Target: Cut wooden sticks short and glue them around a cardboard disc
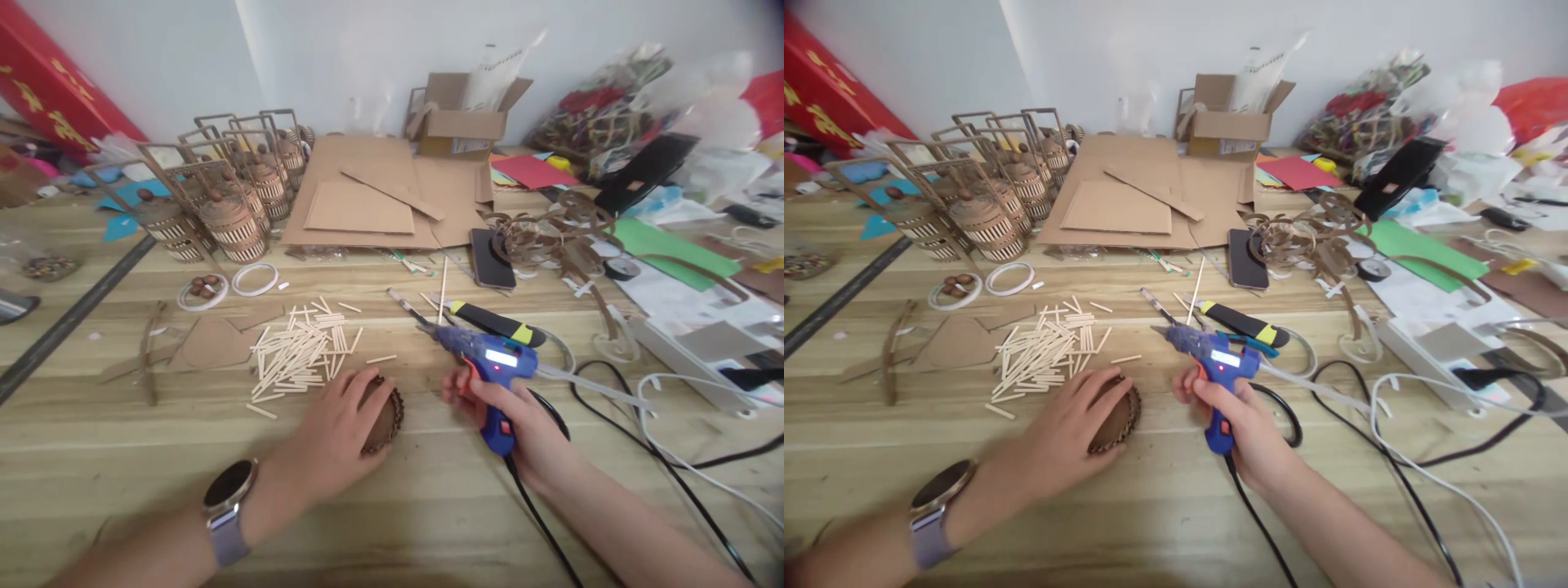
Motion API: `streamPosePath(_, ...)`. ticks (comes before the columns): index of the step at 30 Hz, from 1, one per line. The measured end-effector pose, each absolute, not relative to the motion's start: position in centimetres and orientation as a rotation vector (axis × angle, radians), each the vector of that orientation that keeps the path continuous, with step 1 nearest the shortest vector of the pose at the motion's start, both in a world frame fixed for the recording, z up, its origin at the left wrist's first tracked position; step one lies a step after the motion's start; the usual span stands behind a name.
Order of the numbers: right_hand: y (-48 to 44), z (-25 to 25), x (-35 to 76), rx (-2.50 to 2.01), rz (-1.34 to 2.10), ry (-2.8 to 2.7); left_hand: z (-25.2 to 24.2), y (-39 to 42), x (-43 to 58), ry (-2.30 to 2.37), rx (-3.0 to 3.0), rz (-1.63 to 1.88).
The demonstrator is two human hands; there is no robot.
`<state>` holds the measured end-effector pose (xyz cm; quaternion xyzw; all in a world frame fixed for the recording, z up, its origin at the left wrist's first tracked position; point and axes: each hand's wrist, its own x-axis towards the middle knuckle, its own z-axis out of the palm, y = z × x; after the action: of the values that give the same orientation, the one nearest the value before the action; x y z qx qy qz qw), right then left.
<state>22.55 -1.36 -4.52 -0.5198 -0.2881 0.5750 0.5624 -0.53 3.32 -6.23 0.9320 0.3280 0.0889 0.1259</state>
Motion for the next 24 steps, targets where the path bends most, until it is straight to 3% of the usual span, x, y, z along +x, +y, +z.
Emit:
streamPosePath(8,-2.5,-6.6,26.3,-1.369,1.184,-1.023,-6.1,6.6,0.6,1.022,2.677,0.340)
streamPosePath(18,0.9,-6.1,26.2,-1.374,1.118,-0.960,-5.1,6.0,-0.8,1.151,2.791,0.529)
streamPosePath(24,1.9,-5.0,23.4,-1.309,1.185,-0.946,-5.2,2.4,-0.9,0.721,2.796,0.186)
